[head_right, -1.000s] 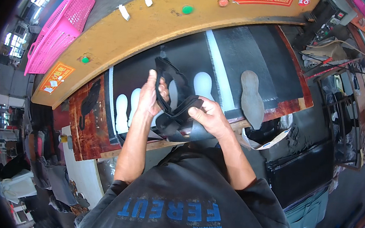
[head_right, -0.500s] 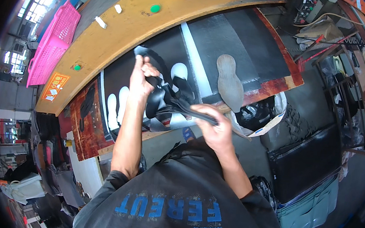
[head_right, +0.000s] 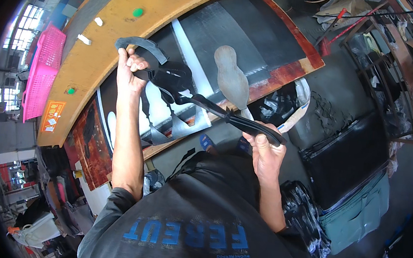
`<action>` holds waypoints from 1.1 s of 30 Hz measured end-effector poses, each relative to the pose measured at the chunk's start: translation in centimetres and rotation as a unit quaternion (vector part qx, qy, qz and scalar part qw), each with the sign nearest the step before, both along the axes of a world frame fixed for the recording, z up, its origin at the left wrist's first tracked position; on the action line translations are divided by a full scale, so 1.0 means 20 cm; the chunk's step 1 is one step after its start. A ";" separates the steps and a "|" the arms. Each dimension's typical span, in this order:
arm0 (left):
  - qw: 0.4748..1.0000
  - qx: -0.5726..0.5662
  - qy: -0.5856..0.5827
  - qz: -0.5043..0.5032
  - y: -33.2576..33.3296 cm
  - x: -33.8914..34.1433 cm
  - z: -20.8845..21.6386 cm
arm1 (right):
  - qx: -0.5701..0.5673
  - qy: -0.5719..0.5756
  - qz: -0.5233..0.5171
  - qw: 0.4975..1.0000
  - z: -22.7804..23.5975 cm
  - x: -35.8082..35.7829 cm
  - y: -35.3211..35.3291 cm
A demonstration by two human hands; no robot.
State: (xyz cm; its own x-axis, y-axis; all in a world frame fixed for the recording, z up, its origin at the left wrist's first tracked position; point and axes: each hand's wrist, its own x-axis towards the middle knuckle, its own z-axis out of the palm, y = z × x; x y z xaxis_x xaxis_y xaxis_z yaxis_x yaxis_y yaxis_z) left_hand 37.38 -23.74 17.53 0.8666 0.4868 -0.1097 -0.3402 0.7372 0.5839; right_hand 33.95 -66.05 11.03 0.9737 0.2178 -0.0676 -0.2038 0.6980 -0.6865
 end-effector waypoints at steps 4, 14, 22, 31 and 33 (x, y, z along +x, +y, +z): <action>1.000 -0.008 0.023 0.004 -0.01 0.04 -0.02 | 0.005 0.019 -0.005 1.000 -0.04 -0.01 -0.08; 0.993 -0.018 0.067 0.097 0.01 0.03 -0.03 | -0.042 0.046 0.014 0.998 -0.02 -0.06 -0.14; 0.978 -0.095 0.075 0.171 0.35 -0.07 -0.07 | -0.330 0.043 -0.018 0.943 -0.12 0.00 -0.39; 0.944 0.250 0.104 0.187 1.02 -0.92 0.28 | -0.200 0.138 -0.191 0.951 -0.40 0.16 -0.99; 0.920 0.274 0.159 0.230 0.94 -1.03 0.26 | -0.199 0.161 -0.182 0.949 -0.46 0.20 -0.94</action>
State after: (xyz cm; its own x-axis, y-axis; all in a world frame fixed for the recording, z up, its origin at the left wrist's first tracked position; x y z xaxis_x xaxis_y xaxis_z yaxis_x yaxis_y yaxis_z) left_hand 16.84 -4.90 22.80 0.5218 0.8517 0.0483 -0.2905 0.1242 0.9488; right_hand 37.86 -84.94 1.84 0.8946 -0.2350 -0.3800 -0.2419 0.4604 -0.8541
